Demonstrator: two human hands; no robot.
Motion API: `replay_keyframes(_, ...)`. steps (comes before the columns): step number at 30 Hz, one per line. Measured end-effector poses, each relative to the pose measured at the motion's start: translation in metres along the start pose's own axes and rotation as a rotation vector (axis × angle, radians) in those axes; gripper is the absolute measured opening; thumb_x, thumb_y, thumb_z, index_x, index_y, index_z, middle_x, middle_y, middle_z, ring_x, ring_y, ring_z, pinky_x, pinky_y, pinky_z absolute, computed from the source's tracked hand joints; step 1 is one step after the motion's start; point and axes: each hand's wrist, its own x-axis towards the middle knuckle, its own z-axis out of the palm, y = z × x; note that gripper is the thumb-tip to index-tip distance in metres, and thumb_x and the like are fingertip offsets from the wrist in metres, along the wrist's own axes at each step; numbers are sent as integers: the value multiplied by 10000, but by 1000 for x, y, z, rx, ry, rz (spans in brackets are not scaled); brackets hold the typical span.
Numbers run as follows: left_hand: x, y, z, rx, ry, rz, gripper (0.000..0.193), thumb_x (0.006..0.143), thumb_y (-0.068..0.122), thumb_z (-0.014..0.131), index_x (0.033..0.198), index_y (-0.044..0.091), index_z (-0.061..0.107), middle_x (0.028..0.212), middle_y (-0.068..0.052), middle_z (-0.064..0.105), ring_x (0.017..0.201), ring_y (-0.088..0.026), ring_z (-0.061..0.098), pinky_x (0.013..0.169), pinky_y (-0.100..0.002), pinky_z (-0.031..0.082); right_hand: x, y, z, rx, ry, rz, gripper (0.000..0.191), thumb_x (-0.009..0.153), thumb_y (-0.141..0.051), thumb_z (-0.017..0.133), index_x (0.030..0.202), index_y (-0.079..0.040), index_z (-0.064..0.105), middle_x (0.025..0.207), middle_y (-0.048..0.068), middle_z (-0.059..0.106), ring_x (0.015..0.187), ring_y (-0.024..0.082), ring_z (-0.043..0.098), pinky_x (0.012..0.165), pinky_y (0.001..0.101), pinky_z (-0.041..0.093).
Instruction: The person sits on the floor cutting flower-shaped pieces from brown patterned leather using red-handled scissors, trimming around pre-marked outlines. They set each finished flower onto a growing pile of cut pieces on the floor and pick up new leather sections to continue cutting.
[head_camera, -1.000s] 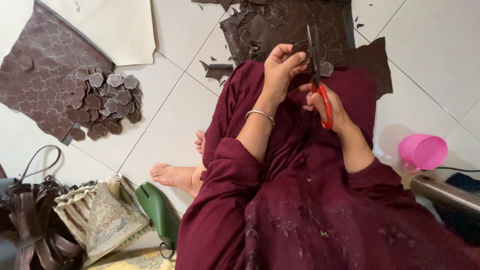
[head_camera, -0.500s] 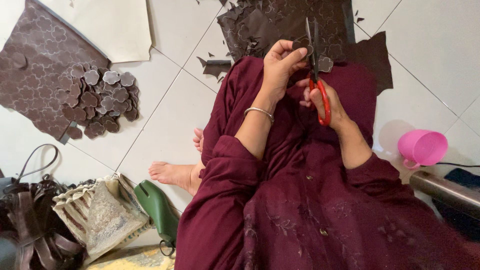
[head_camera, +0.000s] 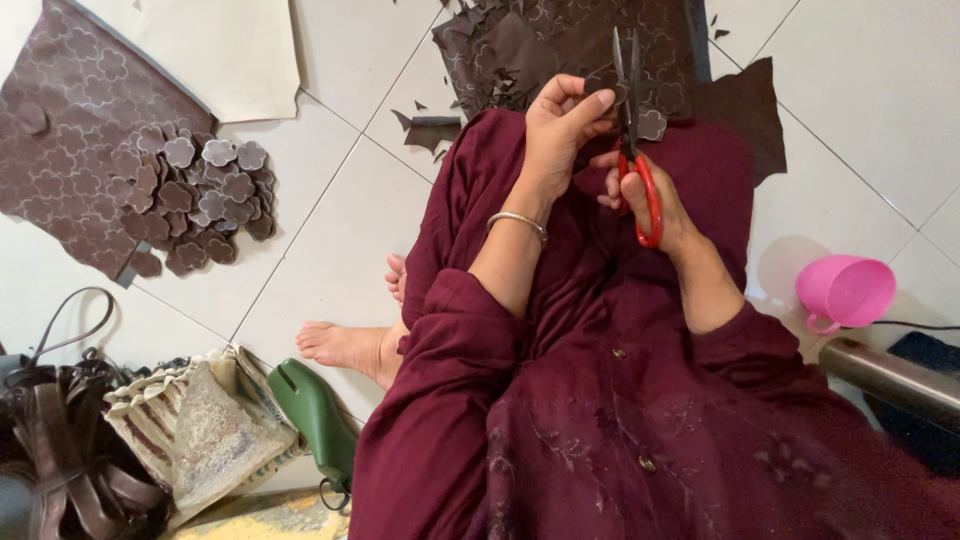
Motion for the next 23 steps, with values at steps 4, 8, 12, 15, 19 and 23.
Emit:
replay_keyframes(4,0,0,0,23,10,-3,177,905,38,773,970,51,609,886,-69,723,734,-122,690,670,-246,586,1,1,0,-2,-1,-19,980,880,-862,489,1331,6,546,918,-19,503,808,103,526,886,354,563)
replay_keyframes(8,1,-2,-1,11,5,4,168,904,46,771,969,49,615,870,-79,726,735,-122,695,666,-247,586,0,2,0,-3,-12,-49,952,903,-839,503,1338,8,537,917,-15,499,819,104,527,892,345,554)
replay_keyframes(12,1,-3,-2,17,19,13,170,905,46,773,966,49,615,865,-70,720,740,-122,698,670,-251,590,1,2,0,14,-24,-77,938,924,-819,522,1343,20,538,916,-3,488,820,113,503,855,330,515)
replay_keyframes(15,0,-4,-2,30,18,18,172,909,48,778,967,52,616,863,-64,719,723,-115,682,659,-246,577,1,2,0,-14,-11,-50,940,921,-827,503,1328,19,548,896,-8,483,803,110,504,840,320,522)
replay_keyframes(19,0,-2,-1,13,3,11,179,895,49,779,954,66,611,868,-51,721,715,-110,681,657,-248,579,2,3,0,2,-8,-41,972,902,-845,503,1332,26,547,898,-10,489,802,110,498,841,323,523)
replay_keyframes(23,-1,0,1,22,-12,6,175,900,50,781,954,62,615,863,-49,718,720,-113,685,668,-251,583,3,8,-1,36,4,-10,1021,853,-875,508,1328,28,550,903,-13,494,790,112,507,865,344,549)
